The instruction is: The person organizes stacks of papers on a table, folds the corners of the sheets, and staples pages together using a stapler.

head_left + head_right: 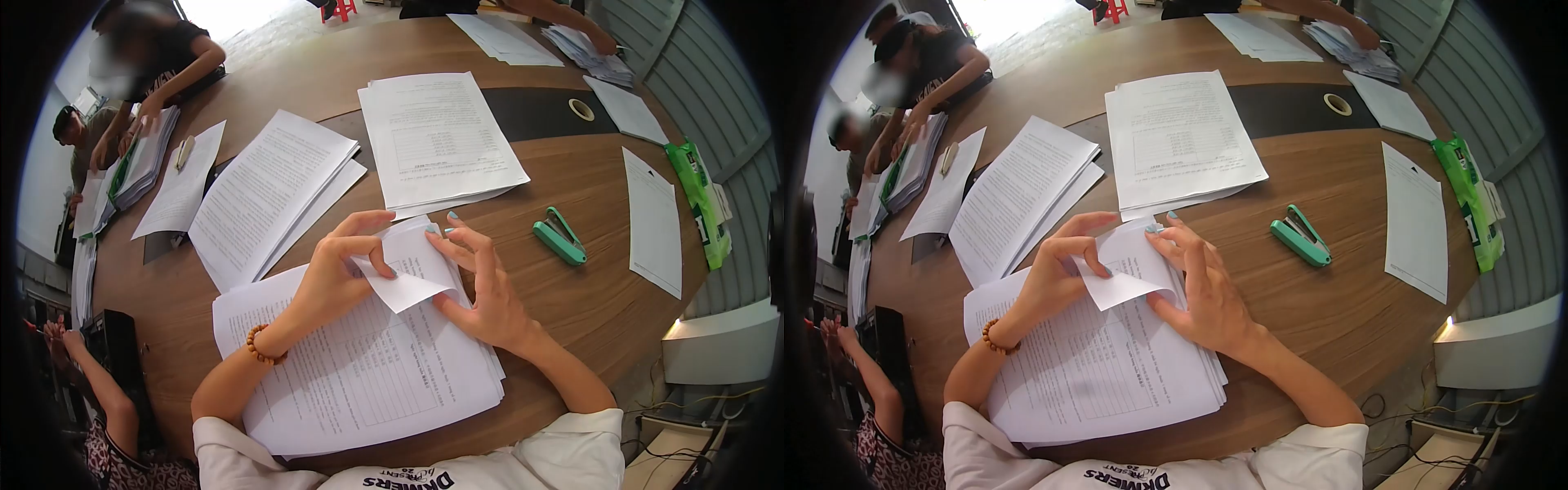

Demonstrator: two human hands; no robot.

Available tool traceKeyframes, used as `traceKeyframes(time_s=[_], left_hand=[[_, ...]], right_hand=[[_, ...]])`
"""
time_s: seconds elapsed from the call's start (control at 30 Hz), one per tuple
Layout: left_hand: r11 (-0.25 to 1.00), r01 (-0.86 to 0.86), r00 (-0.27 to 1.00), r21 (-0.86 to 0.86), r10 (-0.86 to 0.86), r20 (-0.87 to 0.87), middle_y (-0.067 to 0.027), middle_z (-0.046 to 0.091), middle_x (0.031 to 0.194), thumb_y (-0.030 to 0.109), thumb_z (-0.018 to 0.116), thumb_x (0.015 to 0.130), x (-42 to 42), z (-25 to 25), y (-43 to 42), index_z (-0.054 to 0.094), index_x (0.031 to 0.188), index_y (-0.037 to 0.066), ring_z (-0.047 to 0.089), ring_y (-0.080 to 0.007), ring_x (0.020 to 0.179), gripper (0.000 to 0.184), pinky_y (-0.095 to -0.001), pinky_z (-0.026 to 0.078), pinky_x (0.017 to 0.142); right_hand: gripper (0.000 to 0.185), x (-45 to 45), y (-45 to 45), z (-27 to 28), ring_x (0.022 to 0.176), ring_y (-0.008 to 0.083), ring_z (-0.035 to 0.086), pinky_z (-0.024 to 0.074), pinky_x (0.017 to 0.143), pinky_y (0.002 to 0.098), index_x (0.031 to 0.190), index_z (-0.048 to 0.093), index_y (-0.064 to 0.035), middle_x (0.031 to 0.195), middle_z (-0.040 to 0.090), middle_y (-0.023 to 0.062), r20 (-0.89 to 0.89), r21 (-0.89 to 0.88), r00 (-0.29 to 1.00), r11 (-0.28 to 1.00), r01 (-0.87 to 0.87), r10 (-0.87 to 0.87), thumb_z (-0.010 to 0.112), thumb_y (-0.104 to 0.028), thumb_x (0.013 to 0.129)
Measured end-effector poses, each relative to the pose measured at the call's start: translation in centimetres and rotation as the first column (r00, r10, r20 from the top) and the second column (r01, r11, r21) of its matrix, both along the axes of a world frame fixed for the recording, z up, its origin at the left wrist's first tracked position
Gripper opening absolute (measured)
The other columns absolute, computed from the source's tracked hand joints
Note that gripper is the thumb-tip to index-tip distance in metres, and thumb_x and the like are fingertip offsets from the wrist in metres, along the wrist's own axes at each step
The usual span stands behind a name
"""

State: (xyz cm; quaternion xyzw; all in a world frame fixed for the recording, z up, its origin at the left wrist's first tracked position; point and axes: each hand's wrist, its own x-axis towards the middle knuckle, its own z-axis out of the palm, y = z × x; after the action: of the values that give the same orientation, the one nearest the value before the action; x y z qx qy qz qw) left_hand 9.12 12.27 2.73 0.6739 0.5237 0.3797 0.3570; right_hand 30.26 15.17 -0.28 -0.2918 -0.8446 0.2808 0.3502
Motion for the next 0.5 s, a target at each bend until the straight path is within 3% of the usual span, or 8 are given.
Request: traceKeyframes(time_s=[0.17,0.23,0.33,0.5], left_hand=[[1.0,0.017,1.0,0.013,-0.016,-0.006,-0.0114,0.05,0.121,-0.003,0.069,0.06,-0.1,-0.31,0.05,0.063,0.071,0.005,0.049,-0.0259,0.11,0.014,-0.0308,0.044,0.082],[1.0,-0.025,0.999,-0.003,0.025,-0.033,-0.0111,0.052,0.119,0.002,0.071,0.063,0.05,-0.07,0.13,0.06,0.087,0.004,0.051,-0.0236,0.107,0.026,-0.0315,0.044,0.084],[0.999,-0.035,0.997,0.023,0.036,-0.068,-0.011,0.052,0.117,0.007,0.072,0.065,-0.15,-0.35,0.12,0.056,0.098,0.004,0.051,-0.022,0.106,0.037,-0.0321,0.043,0.087],[0.999,-0.035,0.996,0.041,0.038,-0.084,-0.0114,0.051,0.118,0.009,0.073,0.064,-0.16,-0.32,0.09,0.056,0.098,0.005,0.051,-0.0222,0.107,0.038,-0.0323,0.042,0.088]], right_hand=[[0.061,0.05,0.05,-0.03,0.119,0.0345,0.039,0.0337,0.096,0.0404,0.121,0.038,0.0023,0.119,0.044,0.0145,0.005,0.003,1.0,1.0,-0.022,0.022,0.069,-0.01,0.07],[0.06,-0.04,0.02,-0.28,0.118,0.0347,0.04,0.0349,0.095,0.04,0.12,0.038,0.003,0.119,0.044,0.0146,-0.027,-0.029,1.0,0.999,-0.016,0.015,0.069,-0.01,0.07],[0.059,-0.2,-0.09,-0.38,0.118,0.0351,0.041,0.0365,0.094,0.0396,0.119,0.037,0.0039,0.119,0.044,0.0147,-0.08,-0.091,0.997,0.996,-0.014,0.007,0.068,-0.01,0.071],[0.058,-0.32,-0.03,-0.78,0.12,0.035,0.039,0.0364,0.094,0.0399,0.118,0.033,0.003,0.12,0.045,0.0148,-0.135,-0.153,0.991,0.988,-0.036,0.016,0.067,-0.011,0.073]])
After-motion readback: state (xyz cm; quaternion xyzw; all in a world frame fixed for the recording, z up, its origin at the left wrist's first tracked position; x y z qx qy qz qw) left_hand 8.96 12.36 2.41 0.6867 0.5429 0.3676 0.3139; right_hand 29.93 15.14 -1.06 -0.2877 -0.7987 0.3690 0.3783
